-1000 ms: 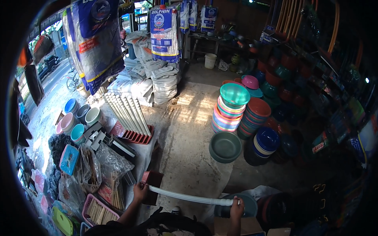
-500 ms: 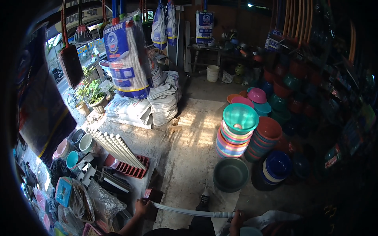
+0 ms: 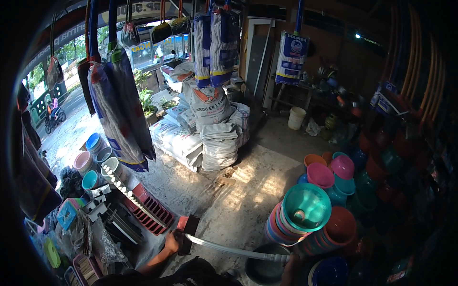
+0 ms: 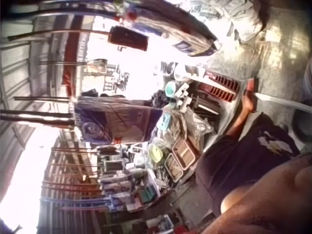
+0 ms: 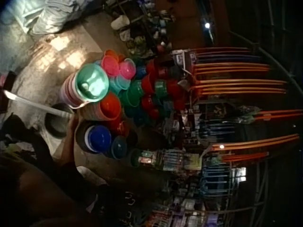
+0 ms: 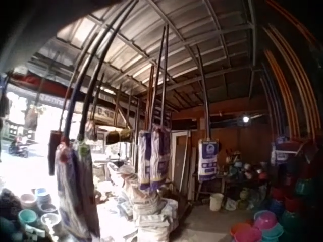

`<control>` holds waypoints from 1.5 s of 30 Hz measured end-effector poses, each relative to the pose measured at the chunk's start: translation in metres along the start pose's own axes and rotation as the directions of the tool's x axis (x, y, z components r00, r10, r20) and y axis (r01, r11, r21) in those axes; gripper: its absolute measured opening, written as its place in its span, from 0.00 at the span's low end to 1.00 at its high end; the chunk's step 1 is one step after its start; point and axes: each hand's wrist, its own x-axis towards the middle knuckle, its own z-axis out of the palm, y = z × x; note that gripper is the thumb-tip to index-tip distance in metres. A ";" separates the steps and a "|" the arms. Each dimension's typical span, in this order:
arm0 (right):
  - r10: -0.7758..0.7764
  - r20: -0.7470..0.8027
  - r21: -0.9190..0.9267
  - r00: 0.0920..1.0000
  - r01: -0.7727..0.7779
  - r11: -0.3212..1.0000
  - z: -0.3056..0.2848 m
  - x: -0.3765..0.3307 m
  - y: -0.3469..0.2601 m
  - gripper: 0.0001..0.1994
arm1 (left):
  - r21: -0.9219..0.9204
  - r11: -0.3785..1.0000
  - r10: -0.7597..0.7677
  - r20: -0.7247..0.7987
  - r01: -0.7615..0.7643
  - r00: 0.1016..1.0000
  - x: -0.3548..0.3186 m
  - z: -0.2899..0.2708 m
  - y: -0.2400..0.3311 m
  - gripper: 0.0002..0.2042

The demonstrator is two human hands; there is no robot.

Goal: Assembling dustpans by attaching handles to the pans.

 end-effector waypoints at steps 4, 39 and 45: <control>-0.076 0.052 0.003 0.996 0.076 0.997 0.062 0.033 -0.052 0.11 | 0.009 0.998 -0.063 -0.102 0.064 0.993 0.033 0.017 -0.011 0.11; -0.390 0.752 0.239 0.531 0.333 0.912 0.767 0.212 -0.222 0.11 | -0.331 0.683 -0.717 -0.475 0.652 0.510 0.334 -0.071 -0.098 0.28; -0.423 0.905 0.420 -0.043 0.238 0.876 0.894 0.133 -0.280 0.07 | -0.597 0.578 -0.811 -0.498 0.557 0.308 0.333 -0.066 -0.150 0.29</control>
